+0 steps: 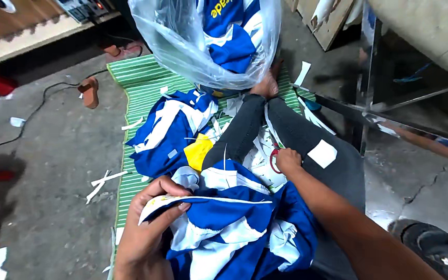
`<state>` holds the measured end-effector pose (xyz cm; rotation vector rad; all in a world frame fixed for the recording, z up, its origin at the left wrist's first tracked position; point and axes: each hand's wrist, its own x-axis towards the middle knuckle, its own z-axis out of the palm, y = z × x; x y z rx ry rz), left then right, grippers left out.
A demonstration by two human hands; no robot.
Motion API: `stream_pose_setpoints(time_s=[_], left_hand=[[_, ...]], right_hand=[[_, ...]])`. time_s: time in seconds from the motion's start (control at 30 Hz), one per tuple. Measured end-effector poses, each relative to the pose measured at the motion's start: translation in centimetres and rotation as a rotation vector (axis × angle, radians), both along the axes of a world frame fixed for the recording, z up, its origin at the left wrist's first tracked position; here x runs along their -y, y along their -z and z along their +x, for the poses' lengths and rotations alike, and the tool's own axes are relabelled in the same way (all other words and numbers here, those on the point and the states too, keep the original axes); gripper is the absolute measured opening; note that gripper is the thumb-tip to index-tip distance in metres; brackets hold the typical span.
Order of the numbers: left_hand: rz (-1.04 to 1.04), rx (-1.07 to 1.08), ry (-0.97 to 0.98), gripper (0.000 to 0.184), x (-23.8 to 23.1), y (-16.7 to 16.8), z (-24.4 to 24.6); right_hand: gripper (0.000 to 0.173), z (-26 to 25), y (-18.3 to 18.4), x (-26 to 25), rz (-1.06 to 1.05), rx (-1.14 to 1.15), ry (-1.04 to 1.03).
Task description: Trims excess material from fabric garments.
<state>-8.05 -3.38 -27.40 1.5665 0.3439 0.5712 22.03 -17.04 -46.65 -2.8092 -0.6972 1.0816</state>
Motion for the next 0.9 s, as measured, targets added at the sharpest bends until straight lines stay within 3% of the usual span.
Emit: stream_pose_setpoints(time_s=[0.17, 0.3, 0.43, 0.63, 0.73, 0.9], left_hand=[[-0.059, 0.041, 0.009, 0.014, 0.0, 0.9, -0.2], [-0.076, 0.058, 0.026, 0.012, -0.1, 1.4, -0.1], [-0.077, 0.065, 0.018, 0.012, -0.4, 1.8, 0.0], [-0.138, 0.074, 0.002, 0.012, -0.1, 2.3, -0.2], [-0.161, 0.079, -0.005, 0.012, -0.2, 2.7, 0.1], [-0.172, 0.086, -0.001, 0.013, -0.1, 2.9, 0.6]], right_hand=[[0.024, 1.4, -0.2, 1.2, 0.141, -0.107, 0.049], [0.020, 1.0, 0.6, 0.9, 0.248, -0.058, 0.155], [0.044, 0.4, 1.8, -0.4, 0.175, -0.011, 0.240], [0.025, 1.1, 0.8, 0.0, 0.183, -0.078, 0.056], [0.018, 0.6, 1.3, 0.7, 0.270, -0.071, 0.156], [0.053, 0.0, 2.5, -0.2, 0.090, -0.029, 0.165]])
